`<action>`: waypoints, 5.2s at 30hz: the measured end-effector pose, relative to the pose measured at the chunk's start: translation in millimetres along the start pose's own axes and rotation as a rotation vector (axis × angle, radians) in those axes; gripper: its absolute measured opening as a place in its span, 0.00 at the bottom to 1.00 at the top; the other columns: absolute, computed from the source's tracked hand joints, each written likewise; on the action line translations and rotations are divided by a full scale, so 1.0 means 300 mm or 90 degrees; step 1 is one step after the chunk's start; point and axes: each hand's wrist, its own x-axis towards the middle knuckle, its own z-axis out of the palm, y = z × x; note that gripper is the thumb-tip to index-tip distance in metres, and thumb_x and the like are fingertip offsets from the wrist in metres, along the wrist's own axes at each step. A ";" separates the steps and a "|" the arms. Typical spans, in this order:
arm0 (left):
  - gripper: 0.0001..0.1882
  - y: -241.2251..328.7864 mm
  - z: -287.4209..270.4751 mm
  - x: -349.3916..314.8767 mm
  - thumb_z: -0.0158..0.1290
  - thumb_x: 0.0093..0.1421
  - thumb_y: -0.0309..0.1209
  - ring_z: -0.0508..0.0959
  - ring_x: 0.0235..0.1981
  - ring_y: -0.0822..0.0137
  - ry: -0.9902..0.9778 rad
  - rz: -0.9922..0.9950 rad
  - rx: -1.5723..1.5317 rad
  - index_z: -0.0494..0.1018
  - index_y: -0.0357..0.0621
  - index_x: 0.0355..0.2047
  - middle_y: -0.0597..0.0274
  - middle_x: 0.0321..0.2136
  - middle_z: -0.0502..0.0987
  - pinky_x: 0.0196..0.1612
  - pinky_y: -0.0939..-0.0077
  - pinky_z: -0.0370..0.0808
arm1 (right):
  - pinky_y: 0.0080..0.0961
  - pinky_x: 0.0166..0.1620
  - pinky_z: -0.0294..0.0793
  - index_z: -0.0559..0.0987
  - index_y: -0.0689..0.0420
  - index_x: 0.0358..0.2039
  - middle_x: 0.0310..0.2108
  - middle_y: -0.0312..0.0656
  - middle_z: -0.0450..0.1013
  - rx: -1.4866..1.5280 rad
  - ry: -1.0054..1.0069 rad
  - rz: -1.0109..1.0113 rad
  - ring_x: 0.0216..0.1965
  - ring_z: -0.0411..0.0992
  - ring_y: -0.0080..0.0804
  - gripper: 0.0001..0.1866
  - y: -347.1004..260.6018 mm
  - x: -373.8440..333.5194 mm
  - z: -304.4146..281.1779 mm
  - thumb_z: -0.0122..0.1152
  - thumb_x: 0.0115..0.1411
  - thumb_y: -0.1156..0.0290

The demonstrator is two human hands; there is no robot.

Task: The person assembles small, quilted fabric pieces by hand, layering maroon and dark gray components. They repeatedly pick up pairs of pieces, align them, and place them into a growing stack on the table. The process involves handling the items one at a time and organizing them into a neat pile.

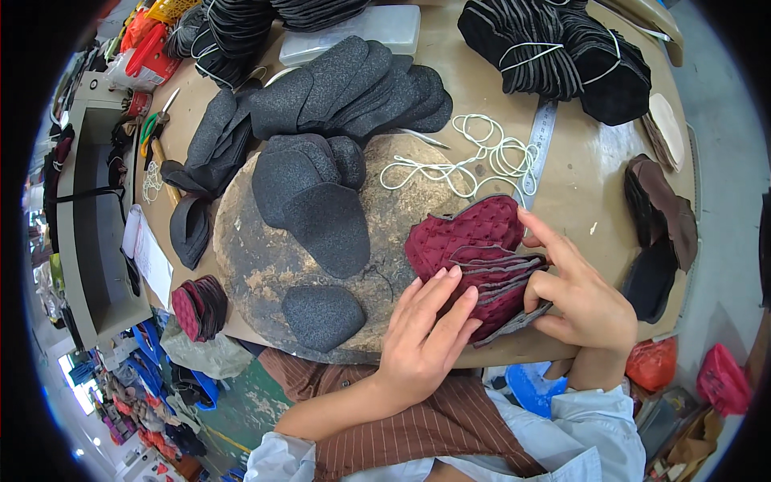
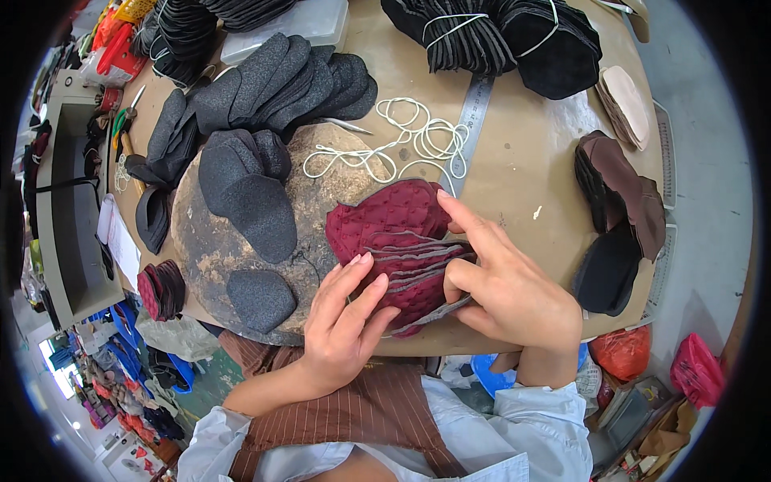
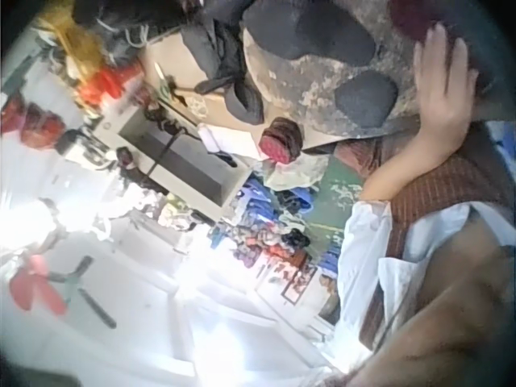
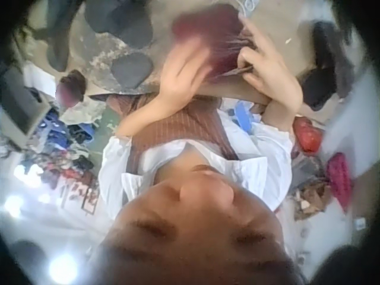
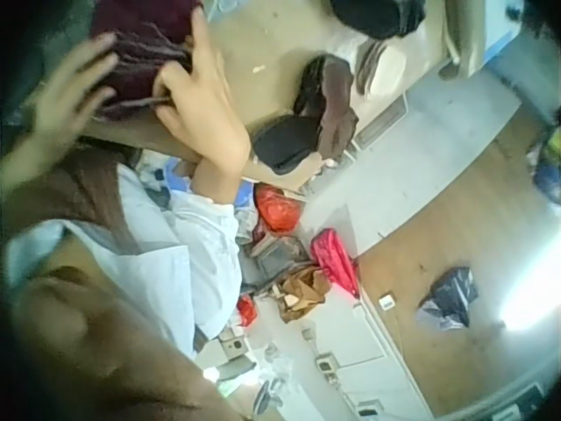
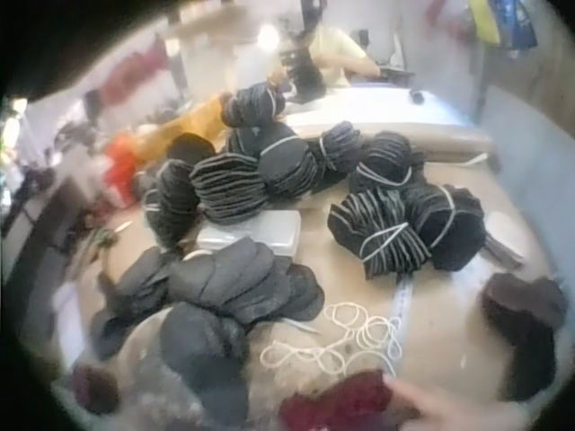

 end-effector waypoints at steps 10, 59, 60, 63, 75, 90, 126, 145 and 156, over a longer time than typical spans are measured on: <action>0.25 -0.006 0.017 -0.040 0.67 0.43 0.26 0.75 0.51 0.52 -0.004 0.028 0.006 0.75 0.42 0.44 0.52 0.49 0.72 0.56 0.54 0.66 | 0.40 0.53 0.66 0.71 0.55 0.22 0.65 0.59 0.49 0.002 -0.018 -0.005 0.54 0.64 0.54 0.16 0.012 -0.003 0.003 0.69 0.35 0.81; 0.37 -0.230 -0.314 -0.559 0.64 0.49 0.35 0.52 0.62 0.36 -0.008 -0.171 0.127 0.63 0.49 0.59 0.32 0.62 0.46 0.59 0.38 0.53 | 0.13 0.33 0.71 0.73 0.60 0.33 0.27 0.31 0.73 0.416 0.074 0.219 0.30 0.69 0.12 0.07 -0.341 0.364 0.520 0.63 0.56 0.77; 0.37 -0.239 -0.310 -0.563 0.64 0.49 0.35 0.52 0.62 0.37 -0.017 -0.175 0.141 0.63 0.50 0.59 0.33 0.62 0.46 0.59 0.38 0.53 | 0.13 0.33 0.71 0.73 0.60 0.33 0.28 0.31 0.73 0.395 0.068 0.223 0.30 0.69 0.12 0.07 -0.339 0.382 0.525 0.63 0.56 0.77; 0.36 -0.254 -0.296 -0.574 0.64 0.49 0.35 0.53 0.62 0.38 -0.002 -0.164 0.143 0.64 0.53 0.59 0.34 0.61 0.47 0.59 0.38 0.52 | 0.14 0.33 0.71 0.74 0.60 0.32 0.28 0.31 0.73 0.341 0.052 0.237 0.30 0.69 0.12 0.07 -0.336 0.418 0.530 0.64 0.56 0.77; 0.31 -0.286 -0.288 -0.597 0.62 0.50 0.34 0.61 0.61 0.52 0.076 -0.163 0.082 0.67 0.52 0.55 0.46 0.61 0.57 0.60 0.47 0.52 | 0.15 0.32 0.70 0.75 0.61 0.33 0.27 0.31 0.74 0.224 0.067 0.231 0.29 0.69 0.12 0.08 -0.341 0.416 0.527 0.66 0.54 0.76; 0.44 -0.272 -0.360 -0.440 0.62 0.45 0.47 0.61 0.63 0.58 -0.081 -0.062 0.160 0.61 0.42 0.60 0.49 0.63 0.59 0.64 0.49 0.43 | 0.17 0.31 0.71 0.75 0.62 0.31 0.26 0.35 0.75 0.167 0.052 0.245 0.30 0.71 0.14 0.09 -0.363 0.440 0.520 0.67 0.53 0.75; 0.22 -0.348 -0.459 -0.269 0.56 0.58 0.20 0.76 0.38 0.75 0.090 -0.400 -0.560 0.67 0.36 0.53 0.61 0.39 0.73 0.42 0.82 0.75 | 0.16 0.44 0.72 0.71 0.61 0.42 0.36 0.37 0.73 0.542 0.160 0.108 0.39 0.71 0.17 0.13 -0.326 0.333 0.533 0.59 0.57 0.83; 0.09 -0.352 -0.555 -0.259 0.61 0.52 0.20 0.78 0.39 0.71 0.080 -0.235 -0.360 0.73 0.36 0.32 0.54 0.44 0.73 0.40 0.78 0.78 | 0.24 0.50 0.71 0.77 0.64 0.37 0.50 0.45 0.70 0.497 0.032 0.107 0.46 0.71 0.26 0.08 -0.323 0.359 0.541 0.62 0.56 0.79; 0.09 -0.347 -0.579 -0.270 0.62 0.51 0.21 0.76 0.37 0.75 0.028 -0.267 -0.437 0.72 0.37 0.30 0.56 0.44 0.73 0.40 0.80 0.76 | 0.23 0.50 0.71 0.77 0.63 0.36 0.47 0.44 0.71 0.536 0.015 0.096 0.47 0.71 0.26 0.08 -0.336 0.347 0.543 0.63 0.55 0.80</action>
